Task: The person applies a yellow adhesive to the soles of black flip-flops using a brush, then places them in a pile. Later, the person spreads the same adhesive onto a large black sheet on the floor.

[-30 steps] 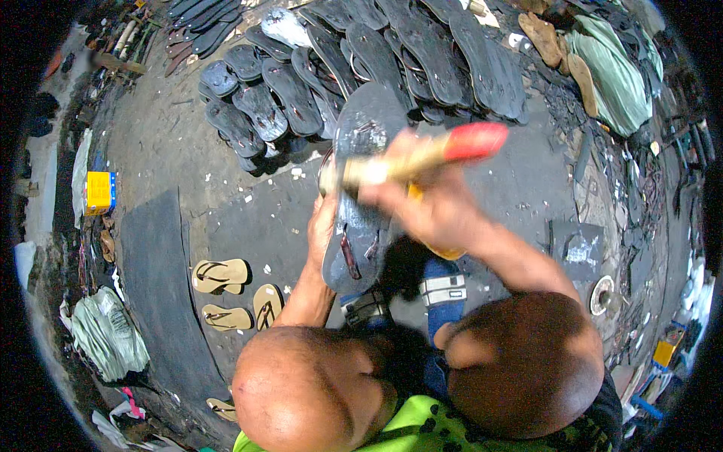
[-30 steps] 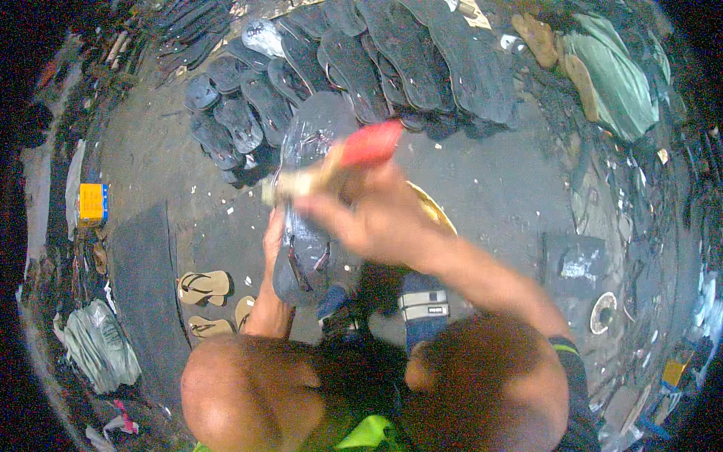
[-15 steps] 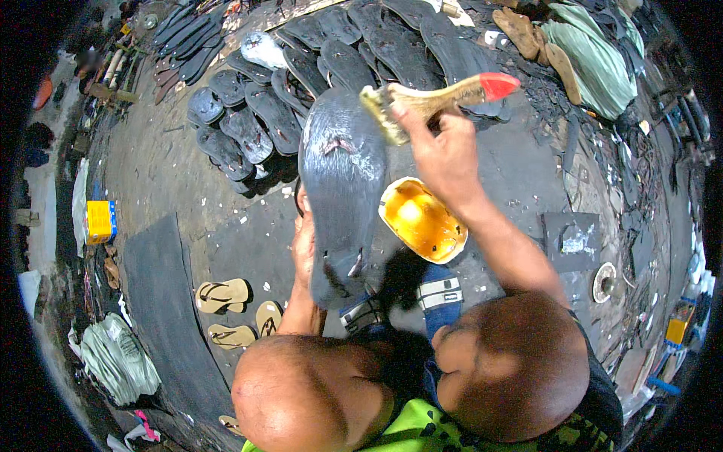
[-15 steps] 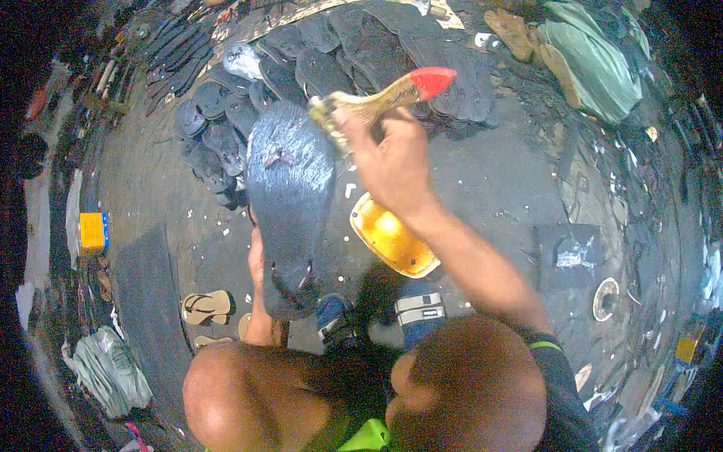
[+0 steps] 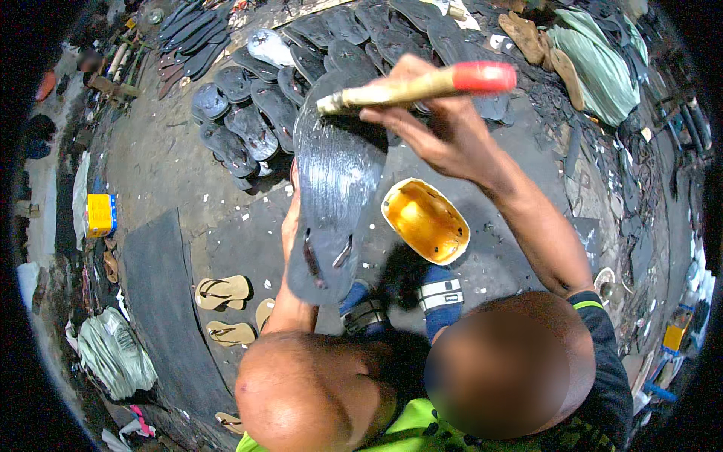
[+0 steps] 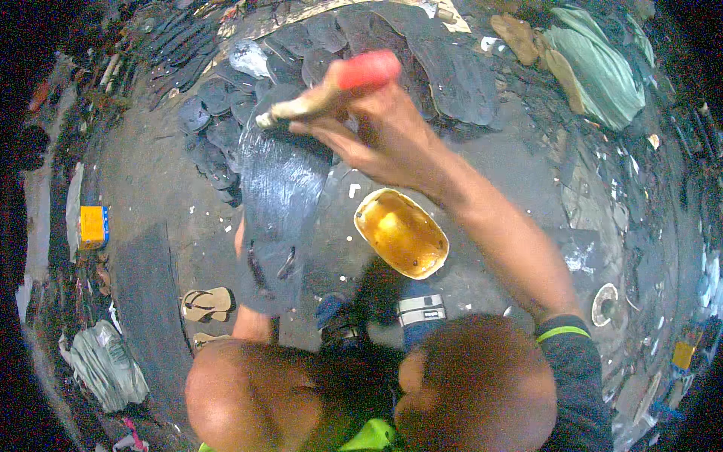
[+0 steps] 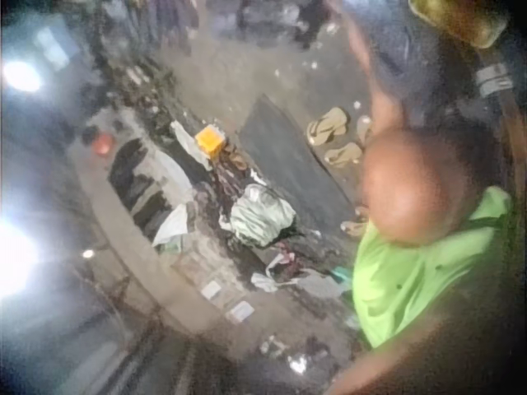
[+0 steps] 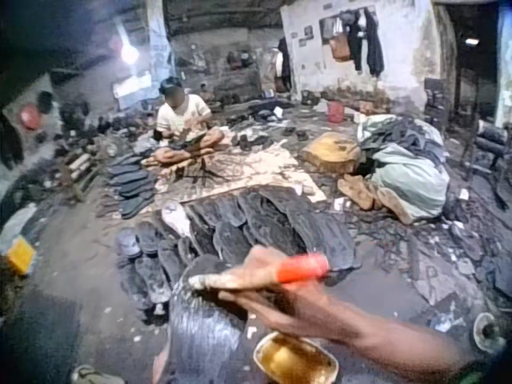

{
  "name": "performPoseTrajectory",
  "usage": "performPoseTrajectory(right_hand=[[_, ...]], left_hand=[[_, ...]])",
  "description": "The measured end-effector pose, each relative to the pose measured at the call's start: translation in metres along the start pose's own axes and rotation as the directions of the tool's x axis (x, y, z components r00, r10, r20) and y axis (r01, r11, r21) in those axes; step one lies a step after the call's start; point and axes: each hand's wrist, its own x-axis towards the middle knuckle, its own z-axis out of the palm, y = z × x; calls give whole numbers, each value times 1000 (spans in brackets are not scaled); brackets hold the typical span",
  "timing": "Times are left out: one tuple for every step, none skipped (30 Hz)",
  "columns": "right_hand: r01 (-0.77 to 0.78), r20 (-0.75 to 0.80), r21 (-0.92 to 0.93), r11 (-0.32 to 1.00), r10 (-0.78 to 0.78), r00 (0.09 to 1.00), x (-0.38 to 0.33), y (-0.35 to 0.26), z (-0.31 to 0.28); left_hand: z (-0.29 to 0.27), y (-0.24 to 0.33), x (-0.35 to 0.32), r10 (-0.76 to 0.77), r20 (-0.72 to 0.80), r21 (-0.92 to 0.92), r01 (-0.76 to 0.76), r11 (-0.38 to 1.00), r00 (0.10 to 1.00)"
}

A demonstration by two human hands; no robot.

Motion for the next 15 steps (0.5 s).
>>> performPoseTrajectory(right_hand=[[-25,45,71,997,22,999,-12,-1,6],[-53,93,141,989,40,995,-26,-6,12],[-65,126,131,989,49,991,-43,-21,18],[-75,149,159,985,51,987,-57,-41,32],[-92,226,169,981,52,973,-69,-55,41],[-88,278,266,960,11,961,-81,-61,67],[-101,363,218,971,16,932,-87,-67,58],[-3,267,156,988,-39,963,-91,-70,47],[8,146,137,991,-28,989,-84,-68,42],[19,32,122,992,-23,999,-66,-58,34],[28,-83,103,994,-20,996,-44,-46,24],[22,-115,3,1000,-22,993,-26,-30,14],[17,-148,-96,995,-31,989,-2,-18,3],[13,-98,-294,956,-44,994,18,-10,-10],[-82,-49,-73,994,78,996,27,-5,-6]], left_hand=[[-5,-3,7,-9,-26,-40,8,999,1000],[-8,-5,11,29,44,-74,-26,997,999],[-7,-13,20,58,120,-127,-43,991,991],[-13,-6,23,21,77,-176,-7,984,997],[-21,3,24,49,154,-205,-16,979,987],[-29,27,11,118,-97,-104,-128,986,988],[-20,26,17,100,-13,-125,-100,987,995],[-14,23,23,84,71,-143,-73,987,994],[-13,23,32,68,-32,-176,-72,982,997],[-11,21,31,71,-5,-160,-71,985,997],[-8,17,29,71,23,-145,-67,987,997],[-12,9,28,74,44,-134,-67,989,996],[-9,7,24,40,182,-213,0,977,982],[6,2,18,40,89,-110,-30,994,995],[12,-1,18,28,77,-92,-21,996,997]])
